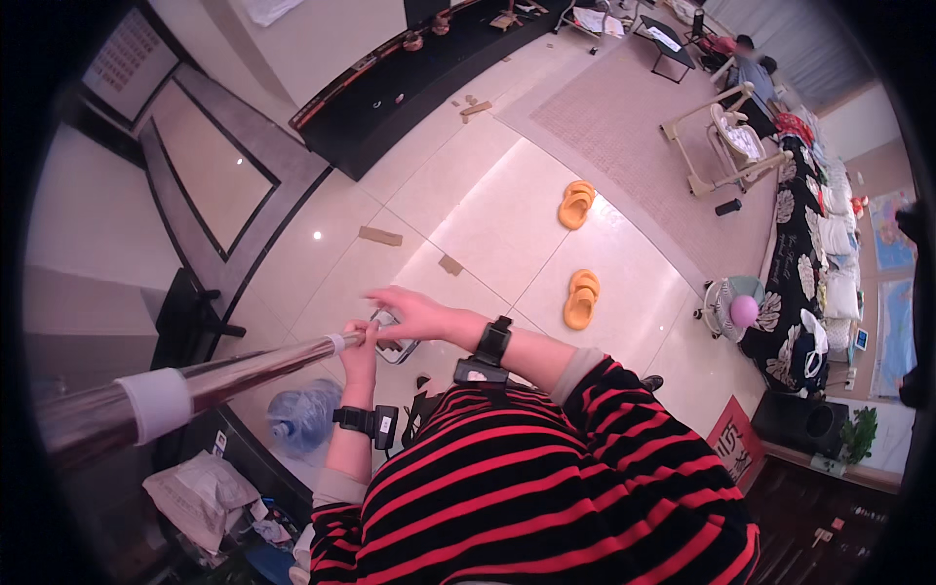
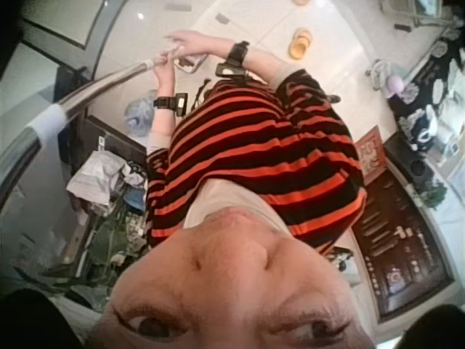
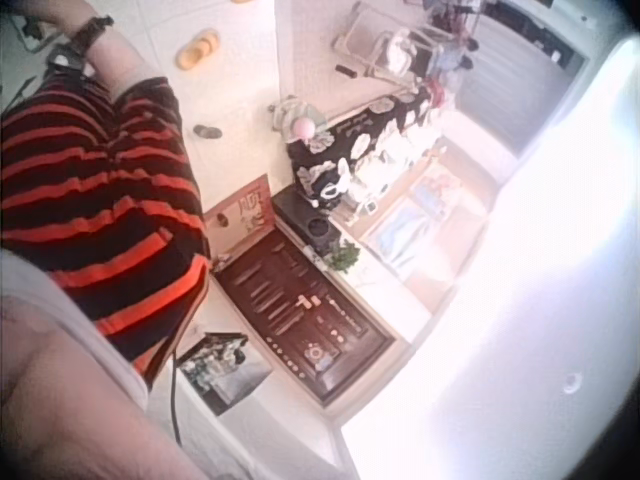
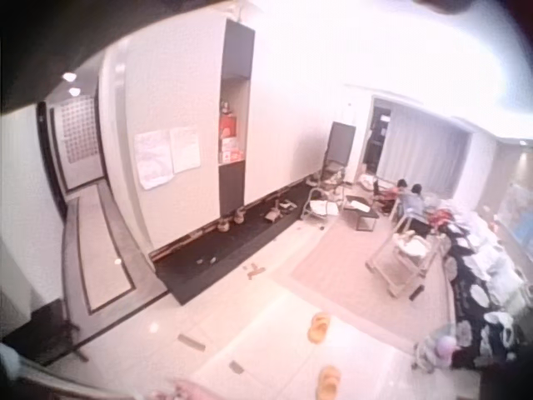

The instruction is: The person mops the tiled floor with a flat mop, then switches to sweeping with a broom and dustpan. They collect small debris and sweep it into the dustpan, moving around the living room to clean different areas.

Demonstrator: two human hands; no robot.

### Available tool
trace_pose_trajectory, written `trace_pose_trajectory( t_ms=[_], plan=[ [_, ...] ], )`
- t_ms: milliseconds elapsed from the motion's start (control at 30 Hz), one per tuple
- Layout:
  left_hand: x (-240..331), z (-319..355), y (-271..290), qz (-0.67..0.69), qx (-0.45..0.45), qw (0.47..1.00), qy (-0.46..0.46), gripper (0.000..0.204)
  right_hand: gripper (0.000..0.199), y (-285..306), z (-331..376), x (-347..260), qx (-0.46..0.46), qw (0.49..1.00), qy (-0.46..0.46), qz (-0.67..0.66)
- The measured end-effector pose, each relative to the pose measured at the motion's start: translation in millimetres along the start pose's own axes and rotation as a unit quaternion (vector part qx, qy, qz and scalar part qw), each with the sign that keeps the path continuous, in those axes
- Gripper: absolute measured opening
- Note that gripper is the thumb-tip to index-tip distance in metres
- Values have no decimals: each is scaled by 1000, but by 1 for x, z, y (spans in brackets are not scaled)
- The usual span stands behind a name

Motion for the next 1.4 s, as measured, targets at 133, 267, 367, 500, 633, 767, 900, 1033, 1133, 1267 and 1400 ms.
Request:
trace_pose_trajectory(
  t_ms=[133,267,367,500,633,767,900,1033,1133,1267,1400],
  plan=[
    [1,-9,-5,328,-20,945,-5,30,59,-16,-36,-142,34,953,293,-72],
    [37,-2,18,-90,-106,978,-156,26,38,-35,-52,-166,-1,990,127,-66],
    [34,-1,30,-100,2,987,-122,23,43,-56,-59,-131,6,991,102,-84],
    [10,-4,37,-46,36,996,-66,23,36,-90,-60,-56,-37,996,77,26],
    [-6,-6,49,-21,29,998,-56,24,38,-112,-44,-28,-23,994,60,83],
    [-15,-12,57,-23,28,998,-56,24,37,-104,-46,-62,79,993,89,-19],
    [-17,-28,51,25,40,998,-52,24,33,-79,-59,-103,81,990,112,-17],
    [16,-44,33,288,45,957,-2,25,32,-68,-65,-166,50,982,141,-120],
    [88,-23,26,74,33,980,-182,26,30,-44,-77,-232,19,981,111,-159],
    [170,9,7,-107,-29,971,-212,30,33,-9,-87,-305,-17,988,118,-94],
    [194,27,-3,-141,21,972,-187,39,35,-12,-70,-331,-10,996,67,-61]
  ],
)
Point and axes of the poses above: each hand's wrist, its own z-axis away from the middle knuckle, its own y-axis out of the back of the hand, x = y × z, the point moved 3 cm from there along -z, towards the middle knuckle
